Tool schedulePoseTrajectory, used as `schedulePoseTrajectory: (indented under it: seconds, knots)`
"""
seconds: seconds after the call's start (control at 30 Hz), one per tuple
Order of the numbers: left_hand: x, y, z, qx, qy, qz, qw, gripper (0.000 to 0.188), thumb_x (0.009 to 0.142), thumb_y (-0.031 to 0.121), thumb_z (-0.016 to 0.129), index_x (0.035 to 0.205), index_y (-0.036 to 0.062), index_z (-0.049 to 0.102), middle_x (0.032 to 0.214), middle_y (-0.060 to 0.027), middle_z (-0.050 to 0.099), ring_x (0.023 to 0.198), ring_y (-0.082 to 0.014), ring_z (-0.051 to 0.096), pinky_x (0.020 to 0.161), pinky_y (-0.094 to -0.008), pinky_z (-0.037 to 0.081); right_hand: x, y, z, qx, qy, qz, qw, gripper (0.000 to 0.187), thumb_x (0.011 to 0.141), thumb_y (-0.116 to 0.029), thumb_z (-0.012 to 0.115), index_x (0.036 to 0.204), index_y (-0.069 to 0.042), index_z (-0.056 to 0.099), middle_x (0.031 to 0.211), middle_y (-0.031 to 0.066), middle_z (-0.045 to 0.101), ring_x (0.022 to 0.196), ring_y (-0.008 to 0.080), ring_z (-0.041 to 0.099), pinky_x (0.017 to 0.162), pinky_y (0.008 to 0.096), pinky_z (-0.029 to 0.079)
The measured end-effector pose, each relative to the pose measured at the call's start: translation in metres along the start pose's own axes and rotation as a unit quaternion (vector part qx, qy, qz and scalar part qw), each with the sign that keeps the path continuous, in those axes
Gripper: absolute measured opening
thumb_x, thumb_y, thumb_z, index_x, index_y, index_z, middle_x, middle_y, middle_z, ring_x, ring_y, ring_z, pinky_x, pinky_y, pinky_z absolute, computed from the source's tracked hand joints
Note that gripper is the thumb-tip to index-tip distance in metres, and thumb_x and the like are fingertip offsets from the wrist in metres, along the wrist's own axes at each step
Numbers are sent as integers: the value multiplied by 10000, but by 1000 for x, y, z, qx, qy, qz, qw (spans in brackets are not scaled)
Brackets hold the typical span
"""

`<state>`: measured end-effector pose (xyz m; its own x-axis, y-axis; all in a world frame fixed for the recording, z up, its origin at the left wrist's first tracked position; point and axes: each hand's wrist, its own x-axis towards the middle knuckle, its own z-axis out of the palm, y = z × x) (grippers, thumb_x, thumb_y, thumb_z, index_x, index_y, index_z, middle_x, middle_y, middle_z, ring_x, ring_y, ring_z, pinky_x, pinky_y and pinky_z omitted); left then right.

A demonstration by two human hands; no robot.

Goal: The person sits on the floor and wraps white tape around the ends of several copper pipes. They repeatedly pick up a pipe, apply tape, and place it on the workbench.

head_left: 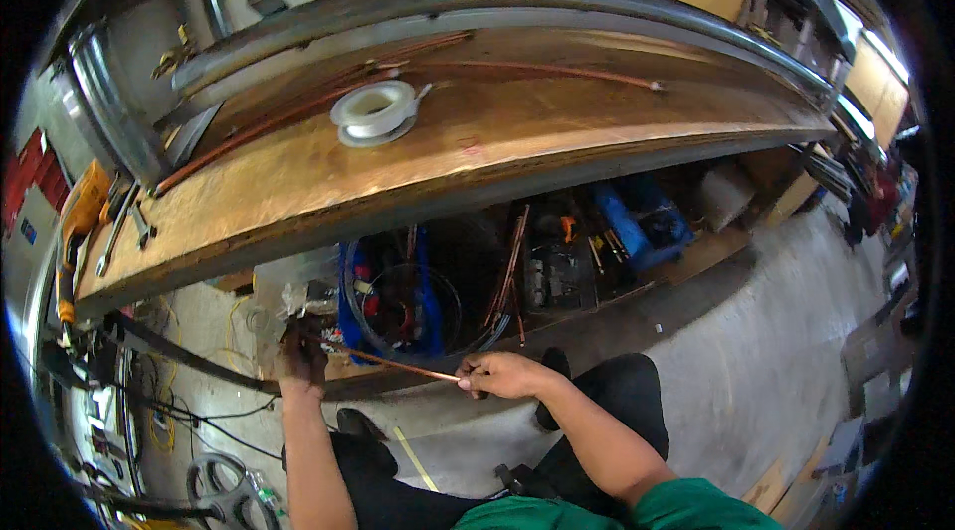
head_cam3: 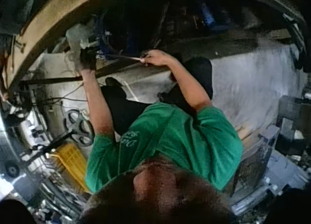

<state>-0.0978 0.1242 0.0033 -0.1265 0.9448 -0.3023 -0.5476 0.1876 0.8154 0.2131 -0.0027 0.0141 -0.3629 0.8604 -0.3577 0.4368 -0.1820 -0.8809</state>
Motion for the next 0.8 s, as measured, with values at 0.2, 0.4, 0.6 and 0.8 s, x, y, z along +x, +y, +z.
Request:
schedulePoseTrajectory:
  seconds: [0.2, 0.4, 0.6, 0.8]
  knots:
    - [-6, 6, -3, 32, -97, -30, 994, 160, 926, 307, 656, 964, 158, 611, 732, 17, 573, 545, -76, 448, 473, -238, 366, 14, 25, 8, 120, -75, -21, 990, 289, 1000, -319, 553, 1067, -45, 618, 807, 29, 665, 750, 119, 589, 718, 297, 472]
    - [-28, -20, 5, 203, -38, -28, 978, 454, 964, 340, 617, 1322, 68, 553, 1166, -71, 623, 1094, -220, 513, 966, -338, 391, 19, 15, 18, 79, -86, -8, 993, 274, 1024, -272, 517, 1074, -17, 604, 860, 38, 668, 801, 109, 600, 745, 283, 481]
    - [-33, -23, 30, 55, -161, 11, 985, 269, 1005, 296, 551, 1170, 94, 618, 1009, -14, 626, 951, -134, 551, 844, -279, 433, 19, 25, 34, 68, -104, 23, 992, 236, 1016, -235, 530, 1044, -8, 587, 933, 77, 694, 858, 148, 639, 786, 316, 516]
    - [-34, -26, 18, -3, -169, 37, 985, 284, 981, 269, 606, 1217, 111, 606, 1029, 15, 620, 933, -115, 561, 825, -263, 434, 28, 32, 46, 77, -133, 26, 988, 225, 1022, -205, 524, 1047, 13, 571, 952, 93, 694, 894, 159, 640, 824, 323, 519]
